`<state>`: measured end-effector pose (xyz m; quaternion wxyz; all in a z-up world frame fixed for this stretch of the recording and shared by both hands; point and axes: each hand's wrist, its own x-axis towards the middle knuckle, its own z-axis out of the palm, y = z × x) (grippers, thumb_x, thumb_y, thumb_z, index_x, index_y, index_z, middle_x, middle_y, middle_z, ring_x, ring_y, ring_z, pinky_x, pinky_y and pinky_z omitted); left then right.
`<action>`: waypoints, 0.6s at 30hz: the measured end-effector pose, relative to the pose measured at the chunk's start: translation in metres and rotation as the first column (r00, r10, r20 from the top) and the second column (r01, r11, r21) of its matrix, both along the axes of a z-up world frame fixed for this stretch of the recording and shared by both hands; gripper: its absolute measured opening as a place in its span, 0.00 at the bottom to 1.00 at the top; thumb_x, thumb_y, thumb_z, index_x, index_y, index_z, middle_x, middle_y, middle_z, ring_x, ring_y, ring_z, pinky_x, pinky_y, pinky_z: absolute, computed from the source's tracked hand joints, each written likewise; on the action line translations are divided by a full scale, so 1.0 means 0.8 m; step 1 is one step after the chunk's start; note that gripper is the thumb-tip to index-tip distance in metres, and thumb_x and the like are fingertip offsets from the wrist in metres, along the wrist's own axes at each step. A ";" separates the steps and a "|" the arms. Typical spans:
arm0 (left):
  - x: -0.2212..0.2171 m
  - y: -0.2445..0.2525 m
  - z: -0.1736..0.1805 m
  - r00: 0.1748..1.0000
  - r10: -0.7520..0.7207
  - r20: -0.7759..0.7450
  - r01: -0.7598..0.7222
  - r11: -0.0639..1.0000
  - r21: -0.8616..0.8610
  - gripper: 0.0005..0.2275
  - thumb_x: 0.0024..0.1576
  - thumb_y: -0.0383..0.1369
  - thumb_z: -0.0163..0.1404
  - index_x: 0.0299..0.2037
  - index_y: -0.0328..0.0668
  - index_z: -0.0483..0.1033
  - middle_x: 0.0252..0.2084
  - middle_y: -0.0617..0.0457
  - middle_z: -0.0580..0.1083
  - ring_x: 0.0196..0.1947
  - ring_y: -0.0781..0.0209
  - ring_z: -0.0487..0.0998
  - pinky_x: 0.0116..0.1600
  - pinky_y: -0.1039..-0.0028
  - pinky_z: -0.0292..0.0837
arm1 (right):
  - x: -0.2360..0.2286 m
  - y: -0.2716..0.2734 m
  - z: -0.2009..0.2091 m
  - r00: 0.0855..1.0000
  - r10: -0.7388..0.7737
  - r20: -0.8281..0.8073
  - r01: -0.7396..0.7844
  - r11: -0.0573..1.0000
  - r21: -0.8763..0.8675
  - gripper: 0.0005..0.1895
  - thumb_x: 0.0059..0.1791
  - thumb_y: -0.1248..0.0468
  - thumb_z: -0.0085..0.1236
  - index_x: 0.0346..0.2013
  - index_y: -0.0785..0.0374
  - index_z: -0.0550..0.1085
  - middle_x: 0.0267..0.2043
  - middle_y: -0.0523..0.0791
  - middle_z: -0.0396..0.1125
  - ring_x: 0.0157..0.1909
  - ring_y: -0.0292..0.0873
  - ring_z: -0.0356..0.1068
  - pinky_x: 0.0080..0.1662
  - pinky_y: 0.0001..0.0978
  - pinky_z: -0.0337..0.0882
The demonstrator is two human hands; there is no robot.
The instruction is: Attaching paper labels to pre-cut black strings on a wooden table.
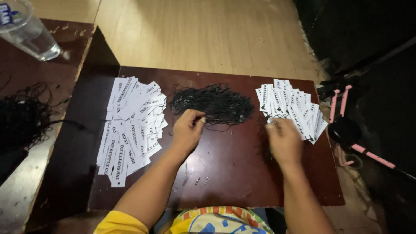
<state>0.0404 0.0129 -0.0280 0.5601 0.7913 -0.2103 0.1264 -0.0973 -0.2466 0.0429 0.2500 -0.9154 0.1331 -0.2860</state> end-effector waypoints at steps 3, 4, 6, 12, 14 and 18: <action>0.000 -0.001 -0.002 0.981 0.010 0.193 -0.024 0.997 0.071 0.05 0.55 0.29 0.58 0.40 0.50 0.81 0.37 0.55 0.78 0.41 0.52 0.81 0.49 0.68 0.75 | 0.044 0.020 -0.041 0.985 0.086 -0.148 -0.098 0.992 -0.080 0.09 0.48 0.60 0.63 0.43 0.55 0.81 0.37 0.45 0.73 0.43 0.54 0.75 0.48 0.47 0.74; -0.001 0.001 -0.002 0.982 0.015 0.191 -0.030 0.997 0.073 0.05 0.55 0.29 0.58 0.40 0.50 0.81 0.37 0.55 0.78 0.41 0.52 0.81 0.49 0.68 0.75 | 0.050 0.025 -0.055 0.984 0.092 -0.150 -0.104 0.992 -0.078 0.09 0.48 0.60 0.63 0.43 0.55 0.81 0.37 0.45 0.73 0.43 0.54 0.75 0.48 0.47 0.74; 0.000 0.003 0.000 0.972 -0.004 0.233 -0.018 0.996 0.092 0.06 0.54 0.30 0.58 0.41 0.49 0.81 0.39 0.56 0.78 0.43 0.52 0.80 0.50 0.66 0.75 | 0.063 0.033 -0.080 0.984 0.015 -0.179 -0.044 0.986 -0.159 0.11 0.48 0.57 0.63 0.44 0.49 0.78 0.35 0.40 0.71 0.40 0.48 0.76 0.43 0.41 0.75; 0.004 0.002 -0.017 0.973 -0.023 0.229 -0.006 0.992 0.126 0.07 0.56 0.31 0.57 0.43 0.51 0.80 0.39 0.55 0.77 0.44 0.53 0.79 0.50 0.67 0.74 | 0.064 0.032 -0.115 0.997 0.024 -0.077 -0.048 0.945 -0.324 0.08 0.47 0.56 0.64 0.38 0.51 0.76 0.32 0.39 0.66 0.33 0.47 0.74 0.36 0.37 0.75; -0.003 -0.001 -0.017 0.975 -0.050 0.217 0.016 0.987 0.157 0.07 0.55 0.33 0.57 0.43 0.51 0.79 0.39 0.56 0.76 0.44 0.53 0.79 0.49 0.67 0.75 | 0.067 0.027 -0.125 0.997 0.042 -0.065 -0.062 0.937 -0.344 0.07 0.48 0.56 0.63 0.37 0.51 0.75 0.32 0.39 0.65 0.33 0.47 0.74 0.36 0.37 0.75; -0.007 -0.012 -0.035 0.954 -0.122 0.276 0.051 0.967 0.250 0.06 0.54 0.34 0.57 0.41 0.52 0.78 0.38 0.56 0.75 0.44 0.52 0.78 0.48 0.66 0.75 | 0.070 0.021 -0.136 0.998 0.033 -0.055 -0.050 0.937 -0.345 0.08 0.48 0.55 0.62 0.36 0.50 0.73 0.32 0.41 0.65 0.33 0.49 0.74 0.35 0.40 0.74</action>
